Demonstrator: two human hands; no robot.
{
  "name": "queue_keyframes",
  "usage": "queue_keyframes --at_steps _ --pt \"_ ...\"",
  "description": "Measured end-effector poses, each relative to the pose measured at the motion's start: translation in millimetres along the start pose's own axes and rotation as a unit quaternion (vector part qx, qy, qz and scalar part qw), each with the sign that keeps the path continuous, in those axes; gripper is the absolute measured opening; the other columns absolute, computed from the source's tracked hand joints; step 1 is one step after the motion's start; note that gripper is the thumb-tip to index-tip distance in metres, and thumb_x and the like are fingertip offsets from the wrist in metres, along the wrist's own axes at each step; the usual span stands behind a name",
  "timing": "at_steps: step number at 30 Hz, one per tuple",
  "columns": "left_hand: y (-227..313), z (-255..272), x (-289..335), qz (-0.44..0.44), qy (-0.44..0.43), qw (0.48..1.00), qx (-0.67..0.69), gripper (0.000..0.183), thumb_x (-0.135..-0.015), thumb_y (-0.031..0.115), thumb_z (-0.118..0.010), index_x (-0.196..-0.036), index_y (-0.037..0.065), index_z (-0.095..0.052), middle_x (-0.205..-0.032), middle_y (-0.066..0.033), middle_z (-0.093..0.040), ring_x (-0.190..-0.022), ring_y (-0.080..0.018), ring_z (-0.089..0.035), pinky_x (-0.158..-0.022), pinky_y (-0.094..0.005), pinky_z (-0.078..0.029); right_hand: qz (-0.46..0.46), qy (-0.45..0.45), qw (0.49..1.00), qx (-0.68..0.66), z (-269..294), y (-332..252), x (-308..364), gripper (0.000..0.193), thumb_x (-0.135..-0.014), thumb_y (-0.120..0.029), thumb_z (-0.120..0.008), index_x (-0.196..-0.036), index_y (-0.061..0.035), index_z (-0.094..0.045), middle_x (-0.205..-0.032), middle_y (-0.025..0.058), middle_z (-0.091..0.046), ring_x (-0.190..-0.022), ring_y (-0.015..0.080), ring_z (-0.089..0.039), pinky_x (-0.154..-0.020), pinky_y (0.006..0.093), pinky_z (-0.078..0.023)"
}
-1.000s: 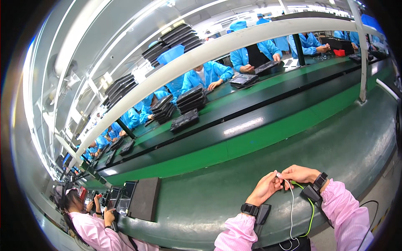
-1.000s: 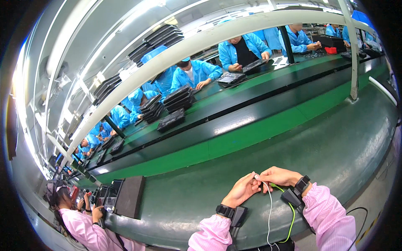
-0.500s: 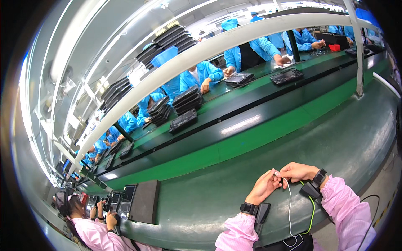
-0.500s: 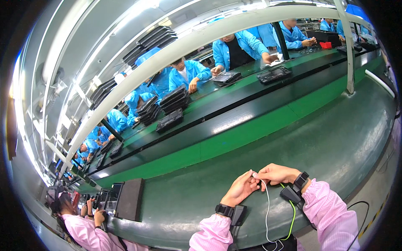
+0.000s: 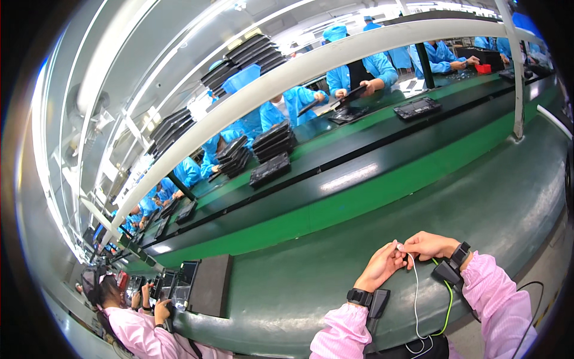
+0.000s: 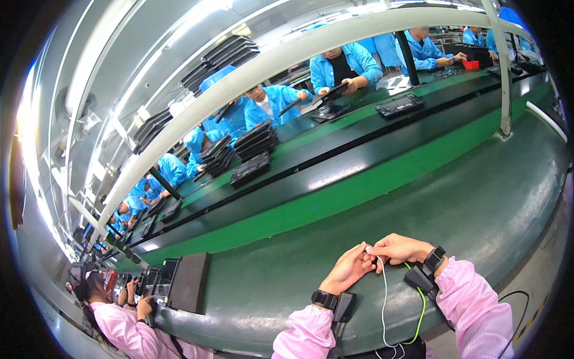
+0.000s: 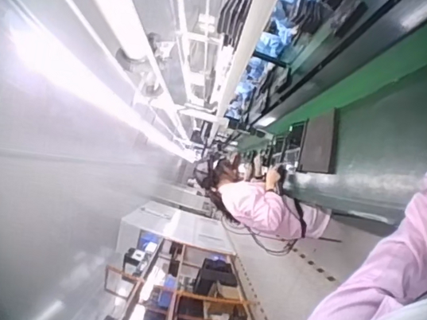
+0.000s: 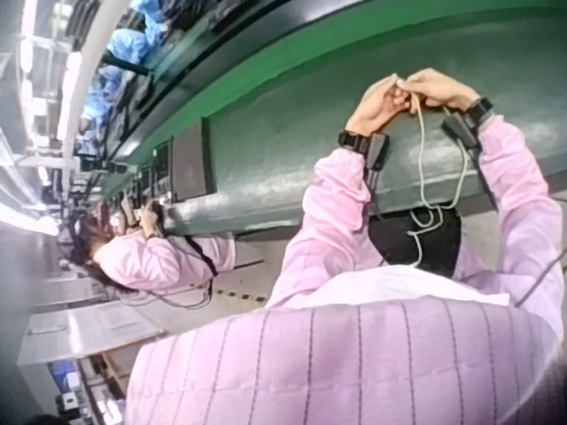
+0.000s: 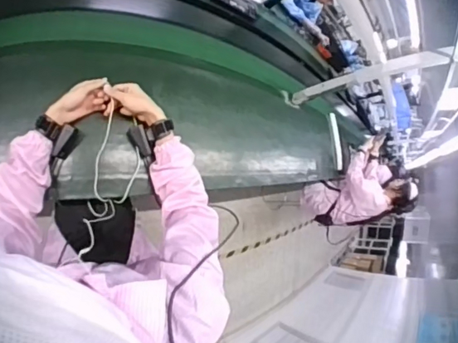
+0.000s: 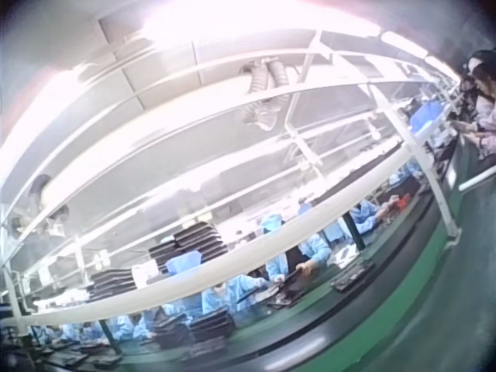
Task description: Connecting and testing multiple tablet devices on a factory assembly line.
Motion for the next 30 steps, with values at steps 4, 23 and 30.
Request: queue_keyframes --at_steps 4,23,30 --pt "-2.8 4.7 -1.5 0.005 0.003 1.0 0.003 0.024 -0.102 0.028 -0.043 -0.093 0.008 -0.054 -0.081 0.0006 -0.053 -0.079 -0.0141 -0.054 -0.079 -0.0316 -0.047 -0.006 0.004 1.0 0.001 2.3 1.5 0.0 0.041 -0.096 -0.044 -0.052 -0.095 -0.0047 -0.064 -0.075 0.0078 -0.069 -0.058 0.0037 -0.057 -0.041 0.0182 -0.025" --pt "0.8 0.1 -1.1 -0.004 0.009 1.0 0.0 0.022 -0.101 0.025 -0.044 -0.091 0.008 -0.052 -0.08 0.0 -0.051 -0.079 -0.0147 -0.055 -0.079 -0.0331 -0.048 0.014 0.012 1.0 -0.017 1.1 -1.3 -0.3 0.041 -0.096 -0.044 -0.053 -0.095 -0.0044 -0.064 -0.076 0.0083 -0.07 -0.051 0.0023 -0.052 -0.039 0.0177 -0.023" --pt "-0.2 -2.0 -0.4 0.006 -0.005 1.0 0.006 0.02 -0.101 0.024 -0.044 -0.093 0.008 -0.052 -0.081 -0.0001 -0.051 -0.079 -0.015 -0.055 -0.079 -0.0335 -0.048 0.0 0.006 1.0 -0.007 2.1 1.7 -1.4 0.04 -0.096 -0.043 -0.052 -0.096 -0.0048 -0.064 -0.076 0.0071 -0.07 -0.055 0.0023 -0.053 -0.04 0.0189 -0.024"
Point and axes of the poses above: each hand's wrist, its own x-axis away from the middle knuckle, its own z-axis out of the back of the hand, y = z × x, the point moved 9 cm from there along -x, towards the middle knuckle
